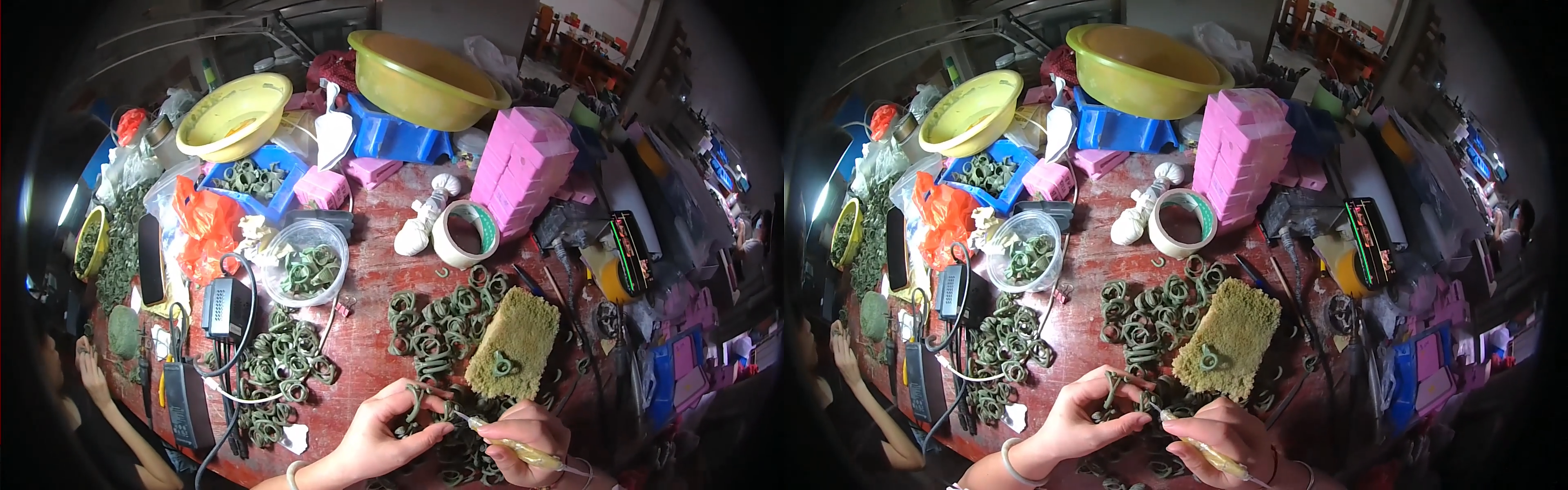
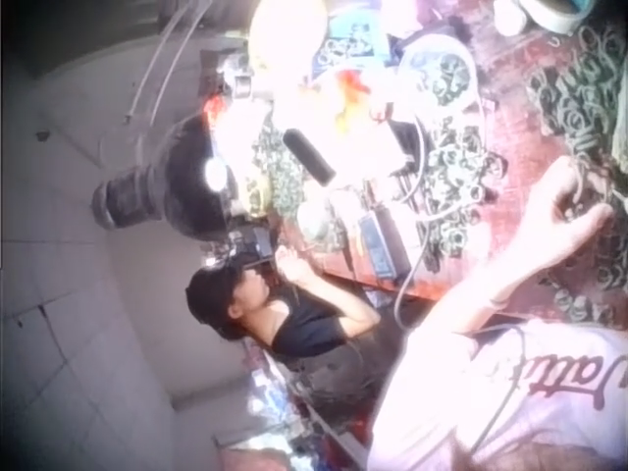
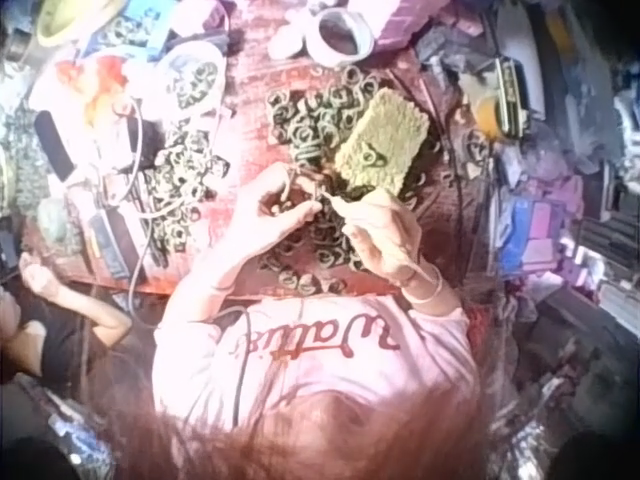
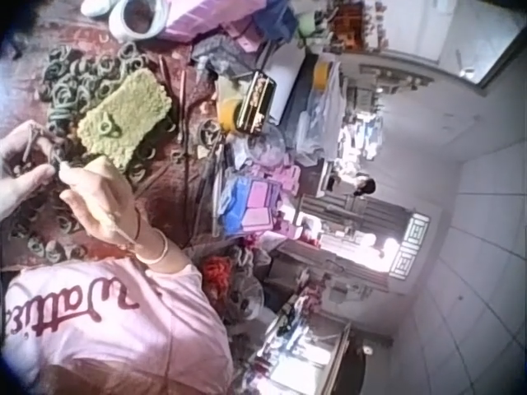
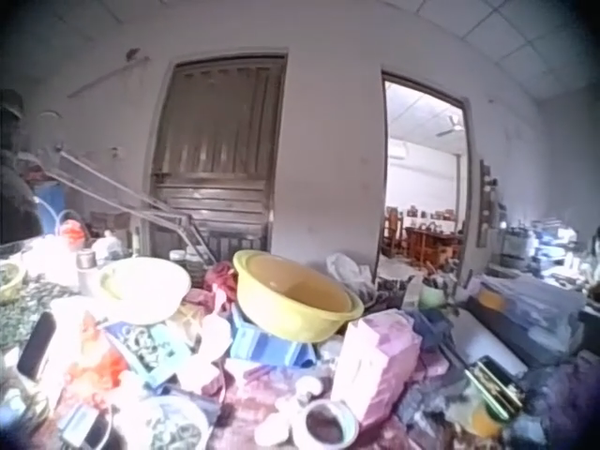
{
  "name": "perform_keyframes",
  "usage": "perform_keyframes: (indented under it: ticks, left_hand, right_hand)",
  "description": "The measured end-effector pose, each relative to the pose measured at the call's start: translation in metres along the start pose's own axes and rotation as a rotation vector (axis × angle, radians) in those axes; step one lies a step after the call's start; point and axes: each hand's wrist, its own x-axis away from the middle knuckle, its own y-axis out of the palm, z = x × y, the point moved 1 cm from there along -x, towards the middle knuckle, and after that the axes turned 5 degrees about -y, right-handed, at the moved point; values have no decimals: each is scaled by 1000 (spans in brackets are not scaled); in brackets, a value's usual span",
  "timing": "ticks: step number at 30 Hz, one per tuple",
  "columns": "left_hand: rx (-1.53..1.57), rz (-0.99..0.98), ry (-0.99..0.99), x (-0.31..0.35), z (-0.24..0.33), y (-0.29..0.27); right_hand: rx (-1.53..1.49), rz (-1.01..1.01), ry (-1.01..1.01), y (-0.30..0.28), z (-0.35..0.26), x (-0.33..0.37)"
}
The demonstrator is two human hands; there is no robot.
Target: Joining green wax loops together using a heated tool and liquid adhesive on a workshop table.
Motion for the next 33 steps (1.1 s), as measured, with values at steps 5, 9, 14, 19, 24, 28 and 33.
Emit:
perform_keyframes:
  ticks: [5,9,14,19,24,28,33]
  left_hand:
    - [-65,5,-5,-1,6,-1]
    - [-95,30,31,0,4,-2]
    - [-156,51,83,-1,6,1]
    - [-16,36,-93,1,6,-4]
    - [225,33,-245,4,25,1]
    - [244,132,-363,2,21,-3]
    - [310,92,-326,5,22,3]
  right_hand:
    - [57,-3,-24,2,-1,3]
    - [83,-28,-14,3,-1,4]
    - [-1,-66,181,2,4,4]
    - [-607,138,478,-9,-1,-2]
    - [-1229,112,-13,-29,-92,-43]
    - [-1302,426,216,-34,-100,-75]
    - [-1160,398,233,-43,-105,-69]
